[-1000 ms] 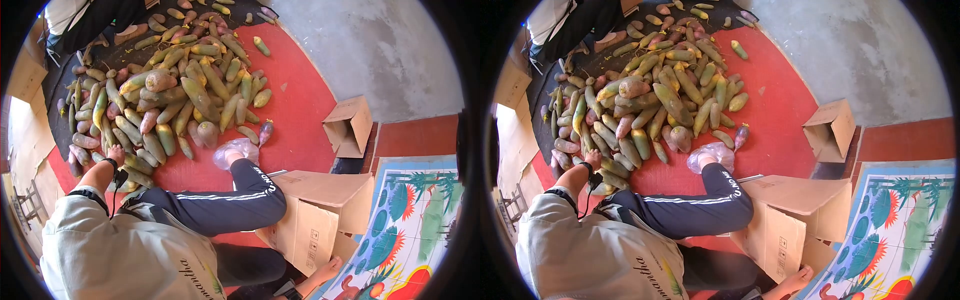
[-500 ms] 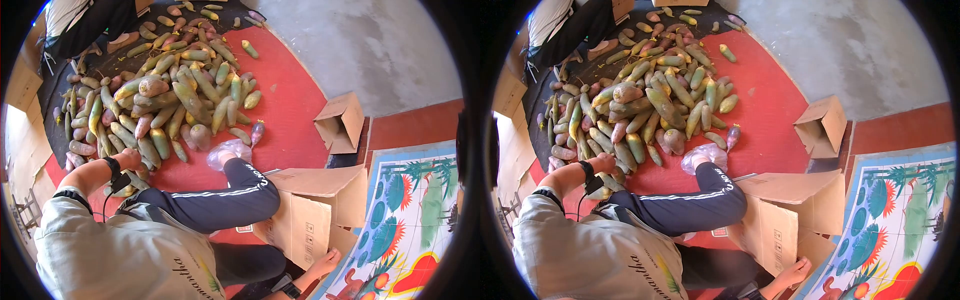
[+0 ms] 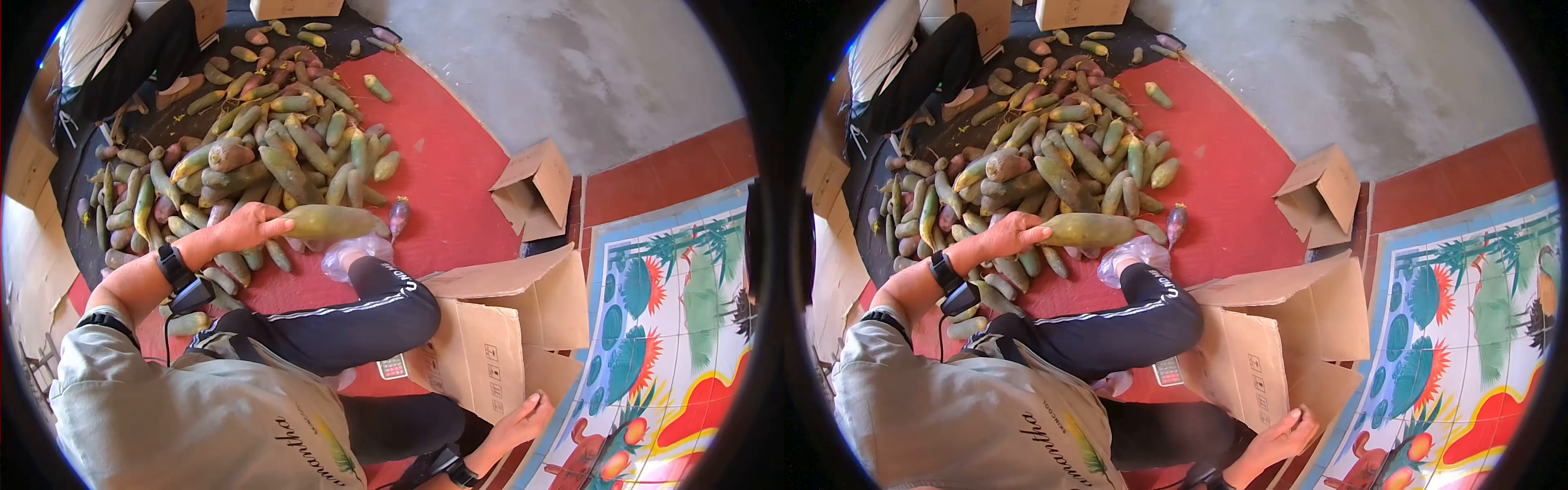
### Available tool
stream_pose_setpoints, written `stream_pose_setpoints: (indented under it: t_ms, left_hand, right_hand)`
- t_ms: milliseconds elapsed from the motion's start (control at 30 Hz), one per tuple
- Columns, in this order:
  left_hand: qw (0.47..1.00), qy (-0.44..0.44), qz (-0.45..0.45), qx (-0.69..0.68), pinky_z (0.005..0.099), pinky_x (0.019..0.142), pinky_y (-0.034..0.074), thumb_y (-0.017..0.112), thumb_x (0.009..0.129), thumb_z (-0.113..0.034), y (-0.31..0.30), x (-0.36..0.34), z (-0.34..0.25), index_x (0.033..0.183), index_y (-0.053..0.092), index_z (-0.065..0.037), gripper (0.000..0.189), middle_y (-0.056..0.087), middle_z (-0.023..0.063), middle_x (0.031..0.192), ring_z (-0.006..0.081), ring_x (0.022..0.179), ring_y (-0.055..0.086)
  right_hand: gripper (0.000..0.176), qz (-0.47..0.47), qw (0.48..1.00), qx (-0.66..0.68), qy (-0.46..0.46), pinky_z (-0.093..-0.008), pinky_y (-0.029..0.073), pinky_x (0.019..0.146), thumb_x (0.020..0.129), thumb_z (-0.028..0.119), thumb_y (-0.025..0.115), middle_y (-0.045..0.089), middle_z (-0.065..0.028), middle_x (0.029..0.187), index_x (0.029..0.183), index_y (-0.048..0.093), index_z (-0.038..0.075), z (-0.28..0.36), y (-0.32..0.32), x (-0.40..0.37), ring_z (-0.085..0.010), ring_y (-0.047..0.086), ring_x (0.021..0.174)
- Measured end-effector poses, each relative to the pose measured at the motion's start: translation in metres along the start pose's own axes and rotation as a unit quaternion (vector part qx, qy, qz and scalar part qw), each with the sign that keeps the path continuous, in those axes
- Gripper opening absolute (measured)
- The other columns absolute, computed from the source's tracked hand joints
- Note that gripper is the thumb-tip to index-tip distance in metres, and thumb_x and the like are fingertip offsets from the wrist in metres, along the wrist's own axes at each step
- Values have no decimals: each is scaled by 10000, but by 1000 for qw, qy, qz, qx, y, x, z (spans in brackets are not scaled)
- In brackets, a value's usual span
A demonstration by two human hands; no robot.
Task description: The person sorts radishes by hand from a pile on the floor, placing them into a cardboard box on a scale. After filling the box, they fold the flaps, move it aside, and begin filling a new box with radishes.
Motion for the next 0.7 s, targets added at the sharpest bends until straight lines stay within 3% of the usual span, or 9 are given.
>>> stream_pose_setpoints:
  t_ms: [100,200,267,400,467,533,567,667,700]
  left_hand:
    - [966,-1,116,-230,222,402,393,490,842,-478,22,-1,-32,912,594,-20,475,509,-4,582,75,543,502]
    - [934,-6,230,-272,214,432,373,484,844,-488,39,-19,-87,940,576,-18,489,490,-14,609,77,514,454]
    - [910,87,277,-297,217,434,352,466,847,-506,71,-15,-96,892,577,-32,489,461,-26,596,67,514,427]
    - [850,19,413,-327,209,455,310,441,865,-495,100,-44,-128,644,469,-79,473,360,-44,535,62,489,356]
    - [829,71,455,-318,212,461,318,419,873,-500,112,-46,-132,633,453,-85,481,355,-44,533,59,510,369]
    - [814,85,475,-322,219,442,320,418,871,-507,123,-42,-126,763,545,-54,483,428,-26,549,65,501,380]
    - [817,86,472,-321,219,442,320,418,871,-507,121,-41,-127,763,545,-54,483,428,-26,549,65,501,380]
    - [845,157,394,-325,237,559,380,358,916,-431,108,-29,-135,862,574,-43,448,498,-4,587,72,590,442]
    - [854,178,356,-335,249,613,398,358,919,-413,104,-21,-127,895,578,-36,437,518,4,618,84,629,465]
  right_hand:
    - [260,1,996,59,-72,-421,403,755,807,173,547,524,-166,946,956,527,-38,33,-8,-5,-331,504,862]
    - [413,55,985,67,-149,-434,399,818,730,255,642,516,-157,1054,1037,511,11,70,-7,-15,-344,494,954]
    - [562,98,971,80,-204,-445,392,847,666,317,699,486,-161,1148,1111,473,59,91,2,-27,-345,471,1026]
    - [707,210,940,114,-244,-438,354,909,550,224,772,431,-168,1216,1152,443,53,111,20,-48,-359,422,1087]
    - [693,196,943,103,-249,-426,394,852,533,191,781,460,-165,1161,1128,459,43,104,17,-53,-352,463,1021]
    - [706,193,943,122,-243,-417,426,781,500,158,789,465,-159,1142,1116,466,37,104,12,-55,-337,492,950]
    - [448,149,949,127,-248,-396,444,699,666,184,705,537,-167,1003,1028,517,-2,118,1,-50,-319,534,823]
    - [543,129,966,67,-213,-436,424,805,625,232,766,547,-191,1003,1046,534,-20,108,-17,-40,-352,521,919]
    - [573,98,983,53,-148,-442,400,834,599,245,775,522,-179,1057,1063,536,8,64,-8,-53,-354,492,972]
Point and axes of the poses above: each hand's wrist, its own x-axis towards the middle knuckle, its own y-axis out of the palm, z = x × y, the point moved 6 cm from there along x, towards the middle knuckle
